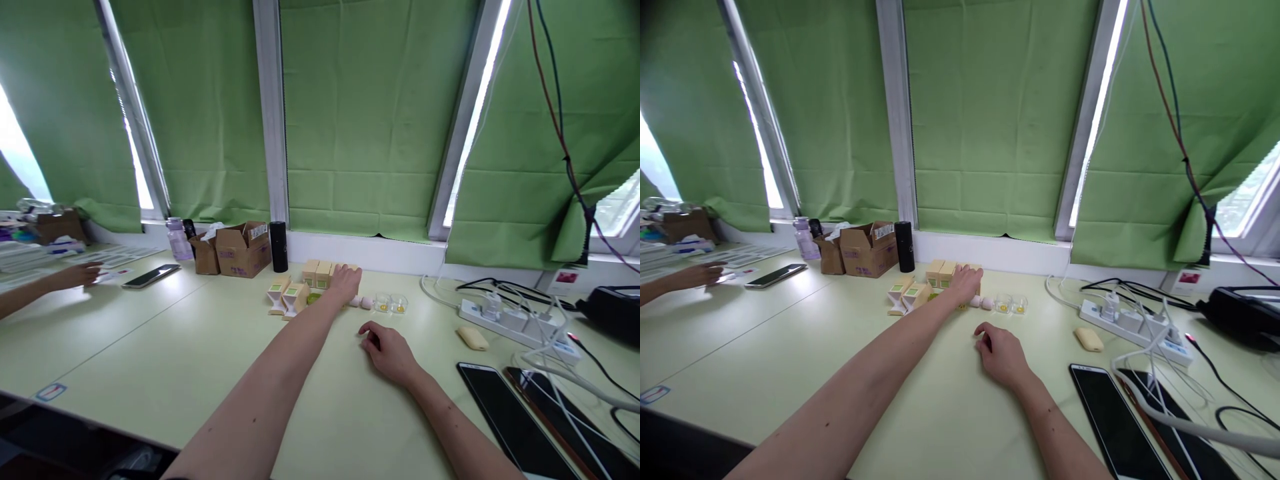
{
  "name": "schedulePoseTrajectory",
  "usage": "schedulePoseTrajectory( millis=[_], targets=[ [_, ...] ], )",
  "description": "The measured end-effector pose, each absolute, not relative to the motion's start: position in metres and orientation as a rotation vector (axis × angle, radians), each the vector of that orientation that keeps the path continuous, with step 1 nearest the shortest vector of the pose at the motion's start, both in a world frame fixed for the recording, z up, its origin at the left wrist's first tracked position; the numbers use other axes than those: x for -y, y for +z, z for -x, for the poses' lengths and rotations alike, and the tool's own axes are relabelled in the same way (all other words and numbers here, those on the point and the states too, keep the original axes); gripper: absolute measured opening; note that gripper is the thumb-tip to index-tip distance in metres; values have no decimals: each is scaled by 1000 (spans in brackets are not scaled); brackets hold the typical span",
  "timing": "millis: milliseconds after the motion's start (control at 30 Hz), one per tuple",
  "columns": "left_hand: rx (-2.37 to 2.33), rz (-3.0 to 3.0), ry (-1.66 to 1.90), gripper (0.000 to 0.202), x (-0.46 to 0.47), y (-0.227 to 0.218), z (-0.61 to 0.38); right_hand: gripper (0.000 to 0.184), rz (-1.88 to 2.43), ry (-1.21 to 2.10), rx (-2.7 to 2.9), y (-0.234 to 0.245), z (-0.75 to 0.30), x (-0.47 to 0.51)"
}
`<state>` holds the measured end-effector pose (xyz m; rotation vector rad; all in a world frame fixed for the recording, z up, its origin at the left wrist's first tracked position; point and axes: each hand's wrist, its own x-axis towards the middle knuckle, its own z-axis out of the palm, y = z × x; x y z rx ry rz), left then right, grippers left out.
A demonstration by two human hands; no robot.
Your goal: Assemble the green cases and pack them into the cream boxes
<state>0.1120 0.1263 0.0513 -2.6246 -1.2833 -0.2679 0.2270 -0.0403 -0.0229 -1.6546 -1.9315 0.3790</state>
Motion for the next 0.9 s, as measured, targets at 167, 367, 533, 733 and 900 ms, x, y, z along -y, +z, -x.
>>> schedulePoseTrajectory(
  millis=[167,367,533,733,900],
  targets=[
    [1236,2610,-310,35,-116,41,-109,24,1660,378,1937,-22,-227,41],
    [1236,2648,-267,35,-98,29,-108,23,1674,342,1969,-24,-226,41],
    [1284,2667,-254,41,-93,26,-110,22,1673,340,1968,-24,-227,41],
    [1382,2670,-255,44,-96,27,-112,22,1665,346,1967,-23,-227,41],
    [1435,2669,-276,44,-98,29,-115,22,1657,340,1960,-24,-227,41]
  ],
)
